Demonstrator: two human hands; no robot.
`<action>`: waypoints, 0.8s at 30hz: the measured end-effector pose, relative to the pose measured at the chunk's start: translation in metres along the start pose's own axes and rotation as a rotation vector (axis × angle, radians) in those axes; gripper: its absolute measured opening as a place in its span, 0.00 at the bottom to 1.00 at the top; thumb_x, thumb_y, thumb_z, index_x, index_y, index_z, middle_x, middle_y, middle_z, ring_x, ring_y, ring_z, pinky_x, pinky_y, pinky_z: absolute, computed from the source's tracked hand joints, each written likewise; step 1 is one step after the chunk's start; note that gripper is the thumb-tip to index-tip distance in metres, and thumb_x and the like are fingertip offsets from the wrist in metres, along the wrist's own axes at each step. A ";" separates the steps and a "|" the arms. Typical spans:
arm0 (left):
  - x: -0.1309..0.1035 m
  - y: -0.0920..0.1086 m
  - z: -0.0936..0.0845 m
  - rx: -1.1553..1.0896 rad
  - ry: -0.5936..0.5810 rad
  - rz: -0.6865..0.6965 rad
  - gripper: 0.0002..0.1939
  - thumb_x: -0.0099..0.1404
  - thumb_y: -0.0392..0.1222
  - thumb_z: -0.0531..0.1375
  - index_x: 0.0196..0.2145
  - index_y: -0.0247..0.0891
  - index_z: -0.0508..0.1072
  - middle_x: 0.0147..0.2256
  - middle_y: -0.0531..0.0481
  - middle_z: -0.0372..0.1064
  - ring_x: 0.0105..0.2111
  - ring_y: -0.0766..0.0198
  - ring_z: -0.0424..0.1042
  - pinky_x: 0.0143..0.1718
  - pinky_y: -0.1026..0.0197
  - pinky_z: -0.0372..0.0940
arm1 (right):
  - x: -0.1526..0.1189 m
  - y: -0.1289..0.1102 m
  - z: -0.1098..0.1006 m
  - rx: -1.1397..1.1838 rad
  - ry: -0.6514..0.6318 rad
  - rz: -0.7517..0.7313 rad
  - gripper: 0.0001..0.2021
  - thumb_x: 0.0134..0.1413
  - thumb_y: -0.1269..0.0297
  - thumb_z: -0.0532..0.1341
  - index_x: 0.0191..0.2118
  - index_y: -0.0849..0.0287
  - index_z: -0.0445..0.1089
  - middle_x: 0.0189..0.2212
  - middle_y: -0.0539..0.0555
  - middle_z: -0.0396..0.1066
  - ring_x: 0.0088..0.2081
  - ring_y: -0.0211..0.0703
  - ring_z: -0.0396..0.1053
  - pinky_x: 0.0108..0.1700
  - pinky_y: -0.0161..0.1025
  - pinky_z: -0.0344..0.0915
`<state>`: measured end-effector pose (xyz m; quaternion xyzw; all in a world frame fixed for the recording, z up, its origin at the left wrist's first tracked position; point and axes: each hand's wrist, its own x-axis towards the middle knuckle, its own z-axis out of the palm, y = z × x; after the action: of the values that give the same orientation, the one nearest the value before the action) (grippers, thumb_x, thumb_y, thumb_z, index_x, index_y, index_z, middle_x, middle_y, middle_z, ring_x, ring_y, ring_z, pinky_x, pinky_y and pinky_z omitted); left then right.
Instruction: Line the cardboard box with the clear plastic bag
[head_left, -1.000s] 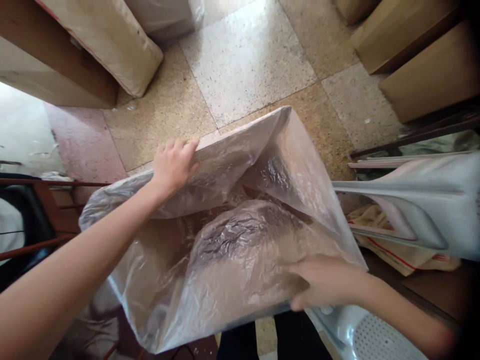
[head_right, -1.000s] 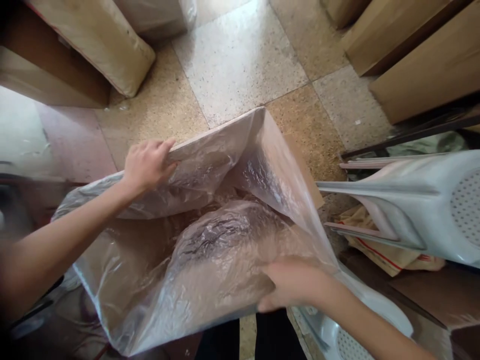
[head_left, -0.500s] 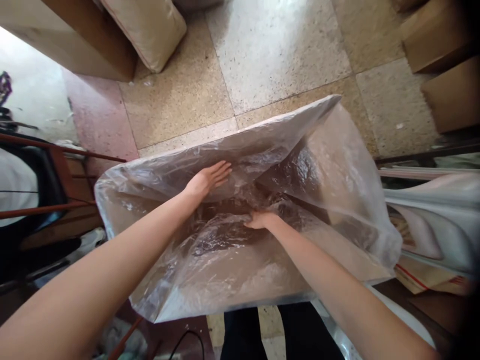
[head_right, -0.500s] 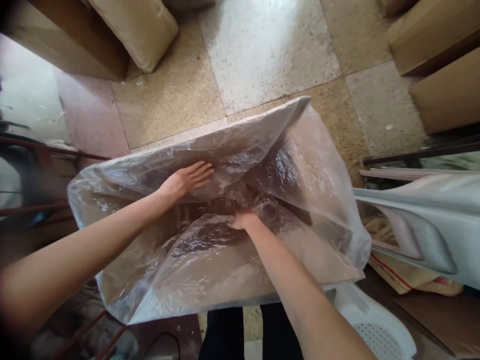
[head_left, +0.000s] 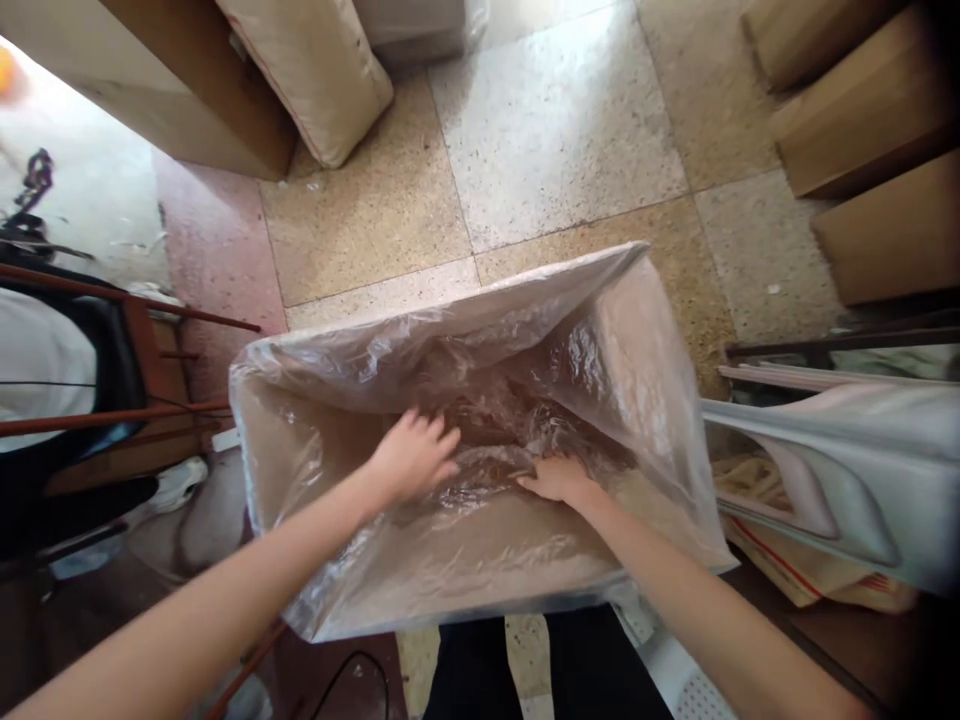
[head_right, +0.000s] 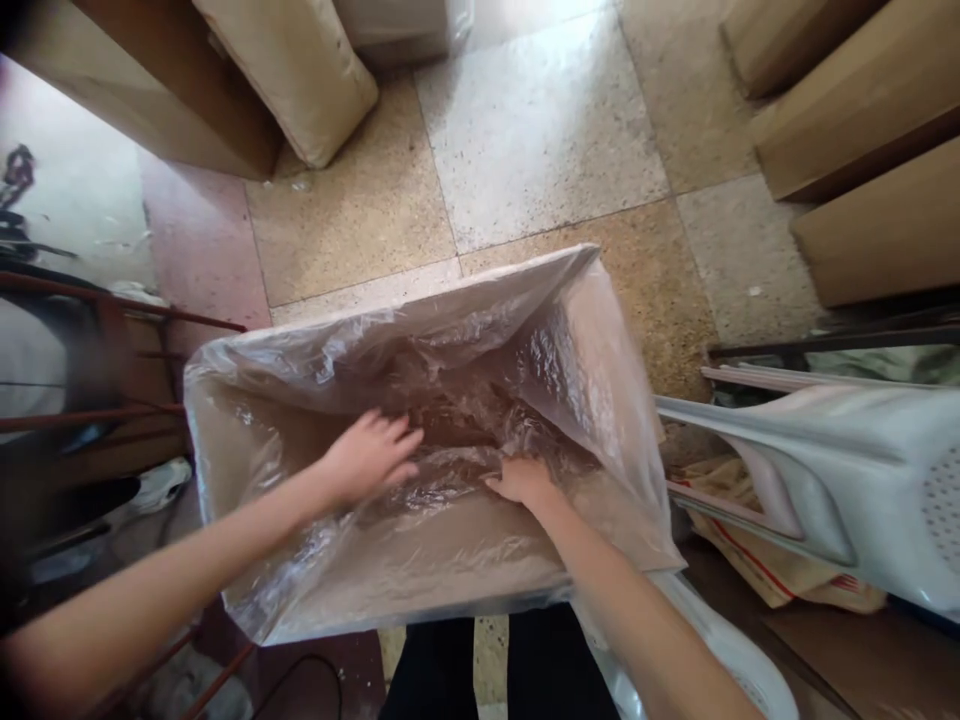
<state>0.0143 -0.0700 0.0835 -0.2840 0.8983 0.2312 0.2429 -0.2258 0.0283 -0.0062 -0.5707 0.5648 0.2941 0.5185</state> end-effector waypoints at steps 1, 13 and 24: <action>-0.019 0.023 0.008 -0.039 -0.050 0.036 0.27 0.68 0.56 0.52 0.57 0.37 0.68 0.53 0.35 0.69 0.53 0.47 0.69 0.58 0.41 0.59 | -0.017 0.002 -0.006 0.016 0.036 -0.043 0.34 0.62 0.43 0.48 0.61 0.67 0.63 0.56 0.69 0.65 0.57 0.61 0.65 0.56 0.54 0.61; -0.104 0.130 0.105 -0.016 -0.238 -0.110 0.39 0.55 0.32 0.62 0.64 0.36 0.58 0.58 0.33 0.63 0.53 0.43 0.68 0.47 0.44 0.70 | -0.150 0.097 0.055 -0.243 0.400 -0.276 0.29 0.45 0.59 0.67 0.57 0.56 0.69 0.55 0.63 0.68 0.57 0.60 0.64 0.60 0.60 0.59; -0.085 0.103 0.064 0.227 -0.335 0.051 0.39 0.54 0.22 0.55 0.64 0.30 0.57 0.52 0.32 0.67 0.45 0.47 0.73 0.35 0.53 0.75 | -0.132 0.083 0.095 -0.396 0.684 -0.141 0.21 0.53 0.83 0.50 0.50 0.68 0.72 0.47 0.66 0.73 0.48 0.53 0.72 0.48 0.46 0.72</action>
<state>0.0305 0.0743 0.1108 -0.1896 0.8725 0.1784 0.4134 -0.3064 0.1754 0.0663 -0.7620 0.5966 0.1539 0.1994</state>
